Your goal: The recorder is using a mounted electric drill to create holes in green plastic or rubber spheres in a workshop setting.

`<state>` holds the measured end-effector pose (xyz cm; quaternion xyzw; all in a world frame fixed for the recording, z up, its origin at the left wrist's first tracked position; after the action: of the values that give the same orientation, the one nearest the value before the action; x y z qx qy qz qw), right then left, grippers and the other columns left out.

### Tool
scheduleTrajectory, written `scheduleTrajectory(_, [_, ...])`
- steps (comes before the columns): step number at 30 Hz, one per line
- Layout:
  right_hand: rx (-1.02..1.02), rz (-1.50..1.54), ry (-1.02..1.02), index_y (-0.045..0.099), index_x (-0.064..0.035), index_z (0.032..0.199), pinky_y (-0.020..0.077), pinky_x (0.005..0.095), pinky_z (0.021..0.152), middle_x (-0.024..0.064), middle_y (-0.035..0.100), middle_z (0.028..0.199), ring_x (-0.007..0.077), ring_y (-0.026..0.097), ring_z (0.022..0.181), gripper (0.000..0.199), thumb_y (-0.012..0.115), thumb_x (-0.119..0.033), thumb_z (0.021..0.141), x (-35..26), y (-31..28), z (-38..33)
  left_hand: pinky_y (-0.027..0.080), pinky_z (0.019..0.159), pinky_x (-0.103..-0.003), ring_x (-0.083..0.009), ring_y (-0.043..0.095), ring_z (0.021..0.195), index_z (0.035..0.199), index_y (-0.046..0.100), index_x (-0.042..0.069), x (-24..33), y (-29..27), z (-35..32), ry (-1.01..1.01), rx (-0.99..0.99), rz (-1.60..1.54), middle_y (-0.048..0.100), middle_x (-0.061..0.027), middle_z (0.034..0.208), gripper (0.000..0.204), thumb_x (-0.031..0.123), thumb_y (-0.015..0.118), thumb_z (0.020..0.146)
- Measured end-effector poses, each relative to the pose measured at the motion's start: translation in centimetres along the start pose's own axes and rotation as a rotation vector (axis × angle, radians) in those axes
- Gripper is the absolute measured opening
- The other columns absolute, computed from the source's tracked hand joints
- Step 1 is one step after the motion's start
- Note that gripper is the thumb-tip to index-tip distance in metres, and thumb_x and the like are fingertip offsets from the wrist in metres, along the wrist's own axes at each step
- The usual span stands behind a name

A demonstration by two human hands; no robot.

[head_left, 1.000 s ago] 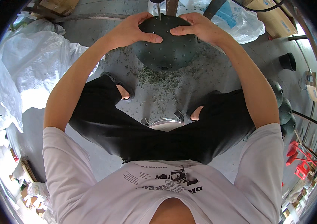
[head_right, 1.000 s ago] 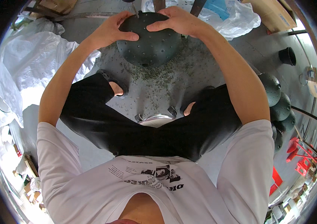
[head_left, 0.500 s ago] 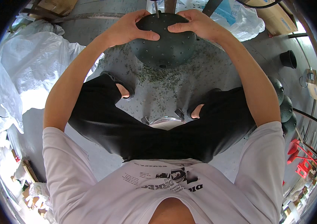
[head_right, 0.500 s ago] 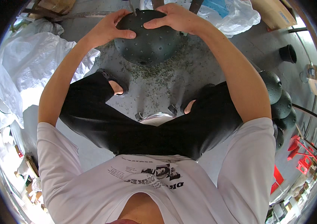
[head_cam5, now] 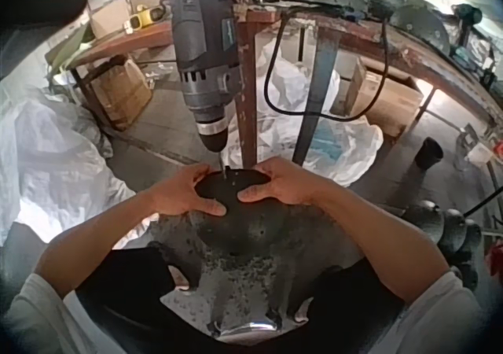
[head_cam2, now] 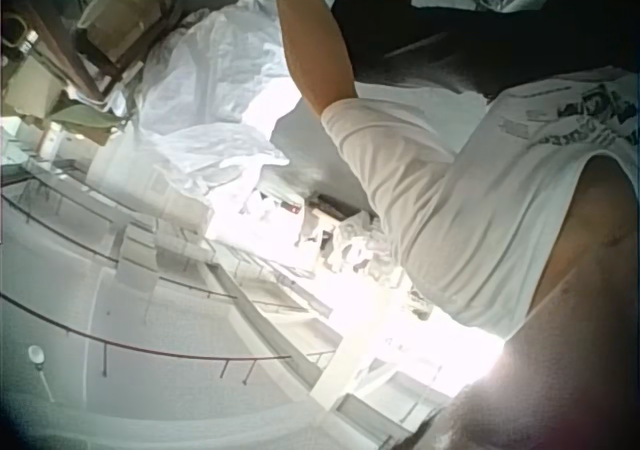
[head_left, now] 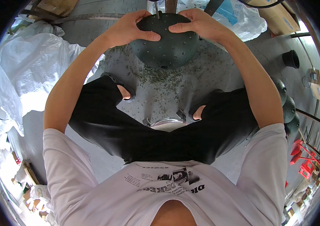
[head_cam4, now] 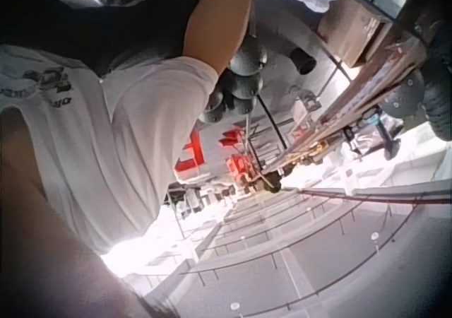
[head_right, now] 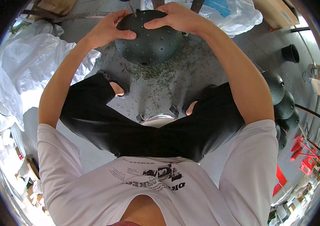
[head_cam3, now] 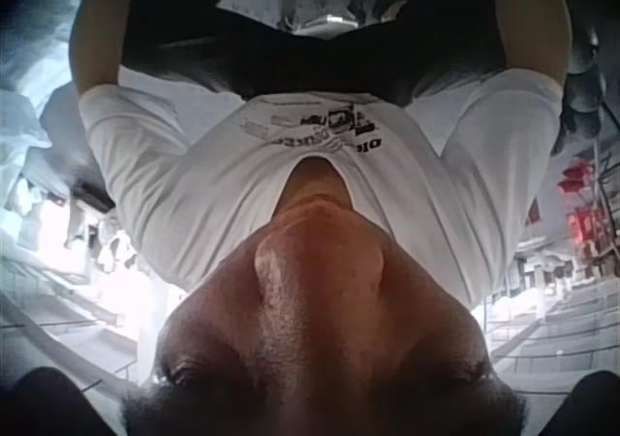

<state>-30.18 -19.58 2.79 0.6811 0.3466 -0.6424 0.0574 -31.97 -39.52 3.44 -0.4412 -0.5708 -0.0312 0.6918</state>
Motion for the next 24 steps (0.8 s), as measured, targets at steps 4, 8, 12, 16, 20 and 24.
scheduleTrajectory(4, [0.006, 0.034, -0.006, 0.073, -0.0016, 0.105, 0.0498, 0.0293, 0.080, 0.0049, 0.072, 0.093, 0.0140, 0.067, 0.086, 0.042, 0.079, -0.038, 0.085, -0.36, 0.03, -0.01, 0.052, 0.093, -0.036, -0.0233, 0.067, 0.101, 0.125, 0.059, -0.001, -0.08, -0.13, -0.03, 0.000, -0.011, 0.022, 0.071, -0.0124, 0.110, 0.074, 0.042, 0.090, 0.073])
scheduleTrajectory(8, [0.039, 0.007, 0.011, 0.073, -0.0005, 0.106, 0.0501, 0.0303, 0.081, 0.0057, 0.072, 0.094, 0.0151, 0.067, 0.086, 0.045, 0.080, -0.040, 0.085, -0.53, -0.08, -0.21, 0.052, 0.092, -0.035, -0.0233, 0.067, 0.101, 0.125, 0.060, -0.001, -0.48, -0.19, 0.14, -0.009, -0.006, 0.019, 0.071, -0.0126, 0.110, 0.074, 0.043, 0.090, 0.073])
scheduleTrajectory(12, [0.024, 0.037, 0.031, 0.073, 0.0000, 0.108, 0.0501, 0.0303, 0.082, 0.0062, 0.072, 0.094, 0.0158, 0.068, 0.087, 0.047, 0.080, -0.040, 0.084, -0.21, -0.15, -0.18, 0.052, 0.092, -0.035, -0.0235, 0.068, 0.100, 0.126, 0.060, -0.001, -0.40, -0.30, 0.15, -0.003, -0.014, 0.026, 0.071, -0.0130, 0.109, 0.077, 0.044, 0.090, 0.071])
scheduleTrajectory(16, [0.034, 0.033, 0.021, 0.072, 0.0007, 0.110, 0.0501, 0.0311, 0.083, 0.0077, 0.072, 0.096, 0.0167, 0.068, 0.088, 0.049, 0.080, -0.040, 0.084, -0.22, -0.07, -0.18, 0.052, 0.092, -0.035, -0.0236, 0.068, 0.099, 0.125, 0.061, -0.001, -0.14, -0.33, -0.09, -0.042, -0.001, 0.017, 0.071, -0.0130, 0.108, 0.078, 0.046, 0.090, 0.071])
scheduleTrajectory(20, [0.025, 0.047, 0.023, 0.072, 0.0013, 0.111, 0.0502, 0.0320, 0.084, 0.0087, 0.073, 0.097, 0.0178, 0.068, 0.089, 0.050, 0.080, -0.040, 0.084, -0.59, -0.13, -0.21, 0.052, 0.092, -0.035, -0.0234, 0.068, 0.099, 0.125, 0.062, -0.001, 0.28, -0.61, -0.22, -0.010, 0.025, 0.102, 0.071, -0.0128, 0.108, 0.077, 0.046, 0.089, 0.071])
scheduleTrajectory(24, [0.061, 0.031, 0.044, 0.072, 0.0014, 0.111, 0.0498, 0.0316, 0.085, 0.0089, 0.072, 0.098, 0.0181, 0.068, 0.089, 0.050, 0.080, -0.040, 0.083, -0.59, -0.15, -0.35, 0.051, 0.092, -0.035, -0.0236, 0.068, 0.100, 0.125, 0.062, -0.002, 0.21, -0.71, -0.23, -0.020, 0.018, 0.047, 0.071, -0.0132, 0.108, 0.078, 0.046, 0.090, 0.070])
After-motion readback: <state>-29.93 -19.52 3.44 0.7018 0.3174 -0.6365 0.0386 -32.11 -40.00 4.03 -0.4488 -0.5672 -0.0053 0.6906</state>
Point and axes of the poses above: each hand's wrist, its own z-axis towards the middle knuckle, its own y-axis out of the palm, x = y × z, the point moved 6 cm from there along z, towards the middle knuckle
